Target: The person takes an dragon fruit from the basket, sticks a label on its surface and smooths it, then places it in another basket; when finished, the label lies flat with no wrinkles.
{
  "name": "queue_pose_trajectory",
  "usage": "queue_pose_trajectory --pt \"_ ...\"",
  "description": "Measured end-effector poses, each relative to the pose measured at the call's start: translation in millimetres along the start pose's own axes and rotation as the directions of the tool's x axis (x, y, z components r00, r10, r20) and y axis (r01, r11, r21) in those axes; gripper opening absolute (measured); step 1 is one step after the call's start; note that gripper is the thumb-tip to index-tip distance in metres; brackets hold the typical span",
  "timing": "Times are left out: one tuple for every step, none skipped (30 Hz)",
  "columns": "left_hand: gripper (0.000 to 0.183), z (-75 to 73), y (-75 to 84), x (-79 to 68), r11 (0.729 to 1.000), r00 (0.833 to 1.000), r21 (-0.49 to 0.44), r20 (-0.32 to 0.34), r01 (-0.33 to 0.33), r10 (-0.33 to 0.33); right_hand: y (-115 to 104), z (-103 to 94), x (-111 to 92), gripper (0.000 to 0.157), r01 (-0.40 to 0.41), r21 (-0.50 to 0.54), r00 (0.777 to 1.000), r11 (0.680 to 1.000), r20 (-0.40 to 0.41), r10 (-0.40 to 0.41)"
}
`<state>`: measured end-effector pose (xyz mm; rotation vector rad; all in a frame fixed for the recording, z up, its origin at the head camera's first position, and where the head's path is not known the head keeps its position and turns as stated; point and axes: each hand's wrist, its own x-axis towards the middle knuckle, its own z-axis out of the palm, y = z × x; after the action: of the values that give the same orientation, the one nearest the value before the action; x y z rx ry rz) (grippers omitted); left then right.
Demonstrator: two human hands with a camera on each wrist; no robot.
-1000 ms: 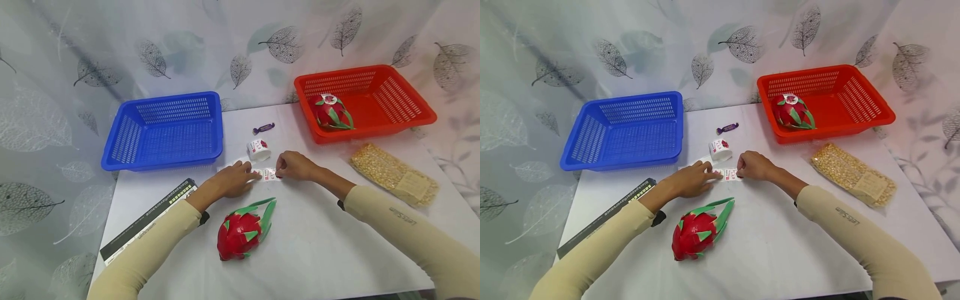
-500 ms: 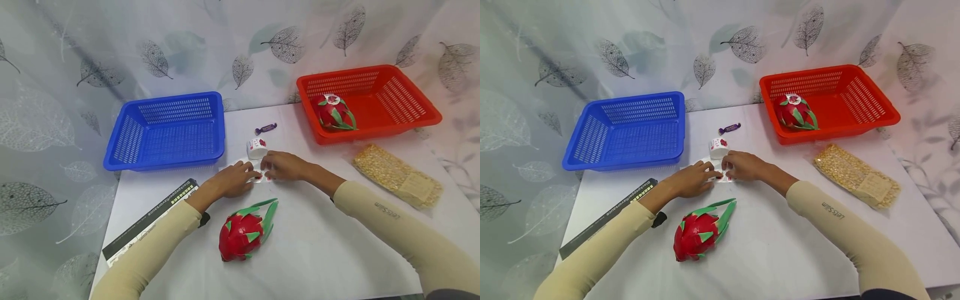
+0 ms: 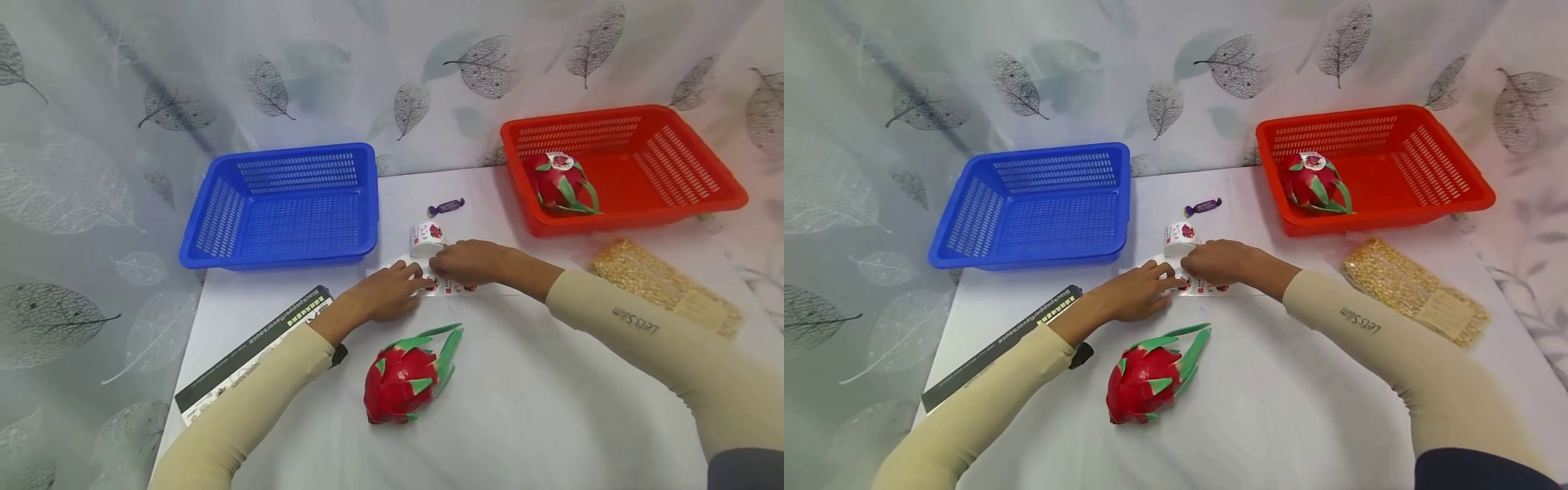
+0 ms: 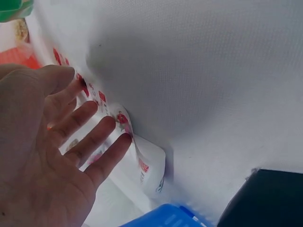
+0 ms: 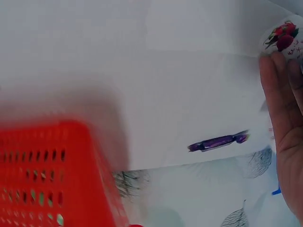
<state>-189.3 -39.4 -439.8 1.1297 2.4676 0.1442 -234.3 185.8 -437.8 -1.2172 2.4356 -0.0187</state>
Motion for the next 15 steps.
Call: queue_pose_trajectory --pt "0.047 0.0 0.2 -0.1 1.0 1.0 -0.002 0.002 0.003 -0.003 -1.7 -1.2 0.5 0.035 0.005 -0.048 1.0 0.999 0.022 -0.004" --pt "0.047 -0.1 0.3 -0.1 1.0 1.0 -0.005 0.005 0.005 -0.005 -3.1 -1.9 0.9 0.04 0.013 -0.097 0.999 0.995 0.041 -0.009" --pt "0.047 -0.2 0.2 -0.1 1.0 1.0 -0.009 0.009 0.009 -0.009 -4.5 -2.2 1.2 0.045 0.017 -0.134 0.998 0.991 0.057 -0.01" --pt "0.048 -0.3 0.5 0.3 1.0 1.0 -0.013 0.013 0.013 -0.013 -5.5 -2.1 0.9 0.049 0.022 -0.166 0.998 0.986 0.069 -0.011" --pt "0.048 -0.8 0.9 0.3 1.0 1.0 -0.015 0.019 0.018 -0.017 -6.4 -1.4 0.6 0.052 0.029 -0.193 0.997 0.981 0.076 -0.014" --pt "0.048 -1.2 1.3 0.3 1.0 0.999 -0.018 0.025 0.024 -0.023 -7.0 -0.4 0.4 0.054 0.038 -0.216 0.997 0.976 0.079 -0.021" --pt "0.048 -1.5 1.6 0.0 0.999 0.999 -0.021 0.031 0.03 -0.029 -7.5 1.0 0.1 0.054 0.046 -0.235 0.997 0.971 0.079 -0.028" --pt "0.048 -1.4 1.8 0.0 0.999 0.999 -0.024 0.037 0.036 -0.035 -7.6 2.8 -0.2 0.053 0.054 -0.253 0.997 0.966 0.074 -0.036" --pt "0.048 -1.6 2.0 -0.2 0.999 0.998 -0.025 0.04 0.04 -0.039 -7.5 4.6 -0.8 0.053 0.056 -0.263 0.997 0.963 0.068 -0.039" --pt "0.048 -1.7 2.3 -0.4 0.999 0.998 -0.028 0.04 0.042 -0.041 -7.1 6.5 -1.7 0.052 0.058 -0.272 0.997 0.96 0.062 -0.043" --pt "0.048 -1.8 2.6 -0.8 0.999 0.998 -0.029 0.042 0.044 -0.043 -6.4 8.6 -2.9 0.051 0.062 -0.283 0.997 0.957 0.053 -0.049" --pt "0.049 -1.8 2.8 -1.0 0.998 0.998 -0.03 0.042 0.046 -0.045 -5.5 10.7 -4.4 0.05 0.065 -0.288 0.998 0.955 0.039 -0.056" --pt "0.049 -2.0 3.1 -1.3 0.998 0.998 -0.029 0.041 0.046 -0.045 -4.5 12.8 -6.3 0.049 0.066 -0.293 0.998 0.954 0.023 -0.062" --pt "0.049 -1.9 3.3 -1.5 0.999 0.998 -0.027 0.039 0.047 -0.046 -3.2 14.9 -8.4 0.048 0.069 -0.298 0.998 0.952 0.005 -0.07" --pt "0.049 -1.9 3.4 -1.8 0.999 0.998 -0.022 0.036 0.046 -0.045 -1.9 16.9 -10.9 0.047 0.072 -0.301 0.997 0.951 -0.014 -0.079"
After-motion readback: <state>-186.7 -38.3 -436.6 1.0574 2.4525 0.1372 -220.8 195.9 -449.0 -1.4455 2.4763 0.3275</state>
